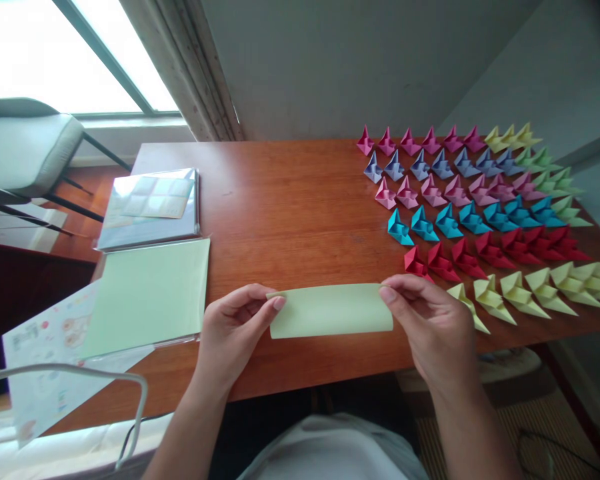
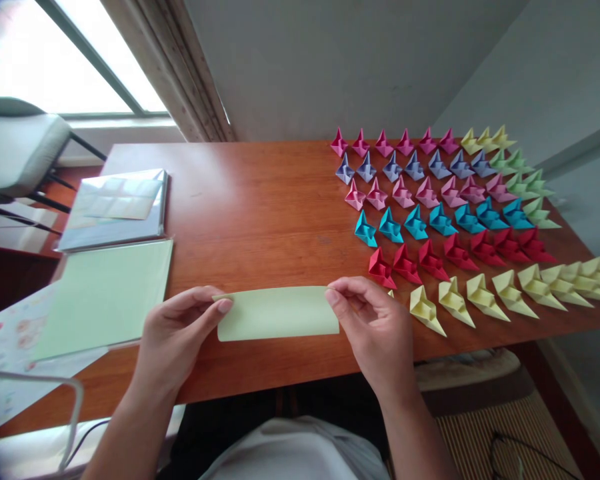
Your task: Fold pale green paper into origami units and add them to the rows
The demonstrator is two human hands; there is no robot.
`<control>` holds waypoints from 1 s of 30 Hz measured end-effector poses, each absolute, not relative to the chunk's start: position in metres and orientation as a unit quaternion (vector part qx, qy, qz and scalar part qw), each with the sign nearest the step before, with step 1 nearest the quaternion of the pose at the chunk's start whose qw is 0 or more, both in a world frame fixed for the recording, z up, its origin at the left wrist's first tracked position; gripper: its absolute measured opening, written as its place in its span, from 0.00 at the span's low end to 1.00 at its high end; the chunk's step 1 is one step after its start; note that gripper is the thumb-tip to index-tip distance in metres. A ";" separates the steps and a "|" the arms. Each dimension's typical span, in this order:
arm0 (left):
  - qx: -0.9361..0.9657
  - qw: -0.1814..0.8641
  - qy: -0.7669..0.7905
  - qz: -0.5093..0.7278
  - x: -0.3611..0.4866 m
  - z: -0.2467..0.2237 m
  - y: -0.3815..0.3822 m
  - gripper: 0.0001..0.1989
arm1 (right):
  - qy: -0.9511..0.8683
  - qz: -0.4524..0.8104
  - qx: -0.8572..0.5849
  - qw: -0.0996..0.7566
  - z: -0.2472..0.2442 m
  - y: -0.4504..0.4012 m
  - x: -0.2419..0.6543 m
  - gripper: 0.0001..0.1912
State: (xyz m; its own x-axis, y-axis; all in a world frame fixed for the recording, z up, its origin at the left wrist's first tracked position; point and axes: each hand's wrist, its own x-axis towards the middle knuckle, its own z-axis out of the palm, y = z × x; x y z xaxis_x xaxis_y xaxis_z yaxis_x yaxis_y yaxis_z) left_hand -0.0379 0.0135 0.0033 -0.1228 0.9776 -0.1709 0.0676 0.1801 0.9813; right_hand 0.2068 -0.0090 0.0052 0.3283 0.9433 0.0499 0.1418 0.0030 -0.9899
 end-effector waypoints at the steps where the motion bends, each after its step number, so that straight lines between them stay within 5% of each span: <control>1: 0.445 0.493 0.588 0.460 -0.038 0.003 0.014 0.06 | -0.449 0.366 -0.604 0.548 0.006 -0.009 0.207 0.05; 21: 0.447 0.498 0.581 0.463 -0.037 0.004 0.015 0.06 | -0.461 0.359 -0.608 0.538 0.004 -0.009 0.206 0.04; 30: 0.514 0.401 0.609 0.452 -0.046 0.013 0.008 0.04 | -0.510 0.343 -0.637 0.466 0.017 -0.010 0.206 0.04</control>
